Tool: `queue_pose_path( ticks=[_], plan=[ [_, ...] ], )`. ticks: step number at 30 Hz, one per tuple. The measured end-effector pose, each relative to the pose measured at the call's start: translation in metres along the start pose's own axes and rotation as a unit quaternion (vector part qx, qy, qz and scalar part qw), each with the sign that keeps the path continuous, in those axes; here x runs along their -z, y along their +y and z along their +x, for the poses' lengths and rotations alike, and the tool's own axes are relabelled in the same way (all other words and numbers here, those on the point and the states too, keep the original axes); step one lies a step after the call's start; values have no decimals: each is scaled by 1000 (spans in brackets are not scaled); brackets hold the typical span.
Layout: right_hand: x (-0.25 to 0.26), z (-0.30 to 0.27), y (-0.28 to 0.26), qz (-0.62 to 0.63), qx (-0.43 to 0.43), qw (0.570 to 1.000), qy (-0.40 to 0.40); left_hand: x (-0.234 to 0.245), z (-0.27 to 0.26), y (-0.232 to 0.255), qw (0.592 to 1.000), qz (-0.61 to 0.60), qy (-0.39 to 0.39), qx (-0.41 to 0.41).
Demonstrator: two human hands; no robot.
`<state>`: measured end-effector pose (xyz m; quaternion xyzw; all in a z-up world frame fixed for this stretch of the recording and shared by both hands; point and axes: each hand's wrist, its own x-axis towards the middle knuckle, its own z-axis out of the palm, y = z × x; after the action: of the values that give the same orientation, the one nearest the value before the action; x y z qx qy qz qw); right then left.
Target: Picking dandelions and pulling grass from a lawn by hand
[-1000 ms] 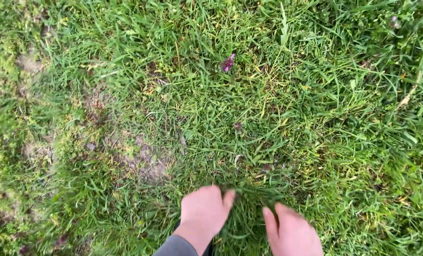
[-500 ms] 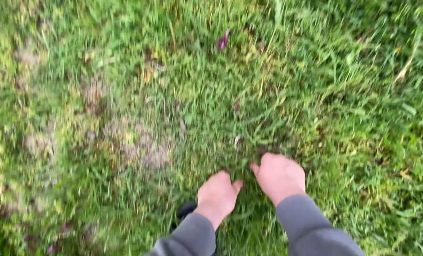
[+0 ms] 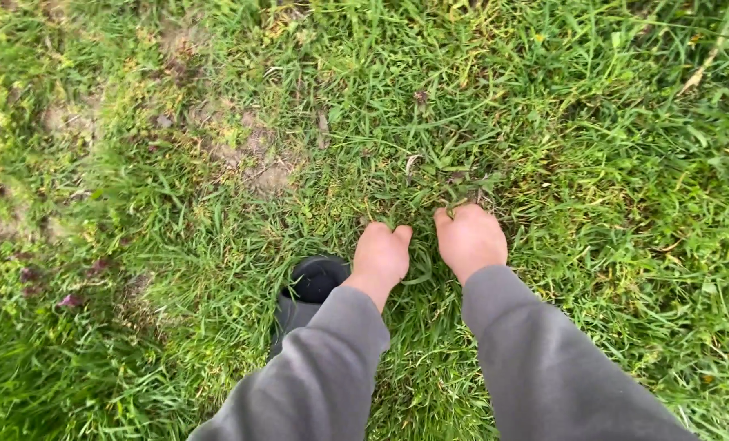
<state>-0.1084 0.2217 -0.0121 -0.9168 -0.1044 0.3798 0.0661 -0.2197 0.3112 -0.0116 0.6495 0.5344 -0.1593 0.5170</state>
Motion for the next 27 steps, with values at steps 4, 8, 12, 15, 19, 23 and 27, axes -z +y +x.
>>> queue_pose_path(
  ticks=[4, 8, 12, 15, 19, 23, 27],
  plan=[
    [-6, -11, 6, 64, -7, 998, 19, -11, 4, -16, 998, -61, 13, -8],
    [-19, -29, 0, 477, -143, 867, -1, -19, -9, -8, 933, -340, -10, 113],
    [0, -94, -26, 640, -219, 736, 13, -11, -67, 31, 885, -430, -13, 179],
    [-38, -98, 24, 419, -236, 873, -87, -8, -150, 41, 947, -246, -153, 137],
    [-55, -97, 96, 273, -206, 929, -139, -30, -129, -19, 989, -61, -100, 91],
    [6, -102, 27, 70, -113, 978, -161, -2, -83, -8, 994, 103, 19, 42],
    [-38, -47, 36, -98, -2, 966, -239, -25, -30, -22, 986, 161, -15, 42]
  ],
)
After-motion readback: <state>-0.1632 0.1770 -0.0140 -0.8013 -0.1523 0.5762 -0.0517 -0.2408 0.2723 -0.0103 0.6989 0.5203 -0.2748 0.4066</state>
